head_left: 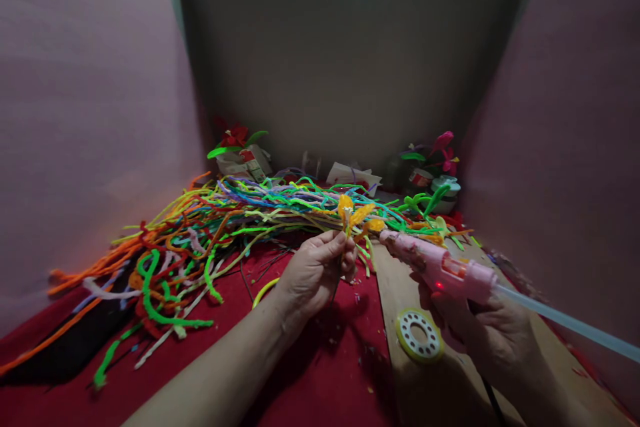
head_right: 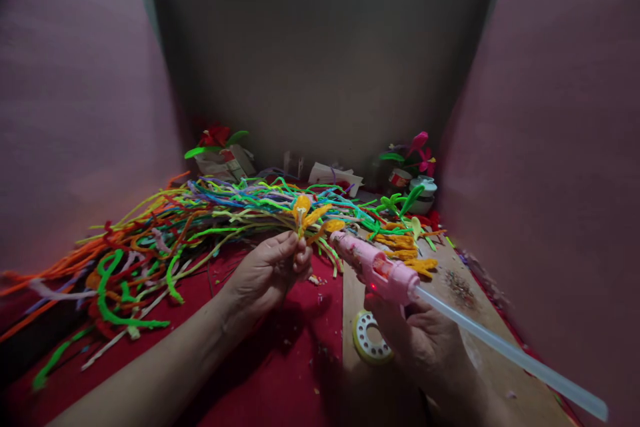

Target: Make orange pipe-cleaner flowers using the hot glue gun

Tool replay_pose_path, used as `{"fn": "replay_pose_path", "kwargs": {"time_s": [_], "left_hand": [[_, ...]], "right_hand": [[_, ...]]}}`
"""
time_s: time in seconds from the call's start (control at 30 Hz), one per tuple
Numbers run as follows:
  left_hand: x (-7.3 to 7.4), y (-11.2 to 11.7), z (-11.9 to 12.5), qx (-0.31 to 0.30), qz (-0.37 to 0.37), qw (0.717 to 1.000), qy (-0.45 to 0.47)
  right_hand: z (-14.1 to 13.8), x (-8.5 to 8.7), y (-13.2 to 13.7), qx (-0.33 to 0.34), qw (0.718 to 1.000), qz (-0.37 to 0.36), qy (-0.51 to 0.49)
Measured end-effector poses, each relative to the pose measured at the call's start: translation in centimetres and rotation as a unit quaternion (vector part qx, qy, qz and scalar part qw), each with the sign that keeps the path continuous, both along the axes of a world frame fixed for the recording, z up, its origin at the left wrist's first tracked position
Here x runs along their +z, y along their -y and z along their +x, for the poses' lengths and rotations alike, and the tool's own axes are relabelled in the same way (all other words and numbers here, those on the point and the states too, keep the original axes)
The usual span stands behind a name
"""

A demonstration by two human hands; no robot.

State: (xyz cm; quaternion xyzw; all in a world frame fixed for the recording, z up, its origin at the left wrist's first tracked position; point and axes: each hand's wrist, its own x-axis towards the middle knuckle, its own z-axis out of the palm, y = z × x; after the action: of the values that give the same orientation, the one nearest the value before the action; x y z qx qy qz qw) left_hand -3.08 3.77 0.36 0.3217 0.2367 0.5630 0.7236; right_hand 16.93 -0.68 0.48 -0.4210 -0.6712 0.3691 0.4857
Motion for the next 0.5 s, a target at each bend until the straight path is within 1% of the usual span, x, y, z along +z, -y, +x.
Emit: {"fn": "replay_pose_path", "kwargs": {"time_s": [0.17, 0.43, 0.47, 0.5], "left_hand": [[0.2, 0.1, 0.1, 0.004, -0.002, 1.0, 0.001], [0.2, 0.2, 0.1, -0.001, -0.002, 1.0, 0.003], [0.2, 0.3, 0.0, -0.001, -0.003, 1.0, 0.003], [0.2, 0.3, 0.0, -0.001, -0.005, 1.0, 0.004]], "right_hand": [[-0.3, 0.5, 0.0, 0.067, 0.998, -0.009, 0.017], [-0.3, 1.3, 0.3, 0.072, 0.997, 0.015, 0.0], [-0.3, 1.3, 0.3, 0.066, 0.998, 0.015, -0.001], [-0.3, 1.2, 0.3, 0.044, 0.999, 0.019, -0.003]]}}
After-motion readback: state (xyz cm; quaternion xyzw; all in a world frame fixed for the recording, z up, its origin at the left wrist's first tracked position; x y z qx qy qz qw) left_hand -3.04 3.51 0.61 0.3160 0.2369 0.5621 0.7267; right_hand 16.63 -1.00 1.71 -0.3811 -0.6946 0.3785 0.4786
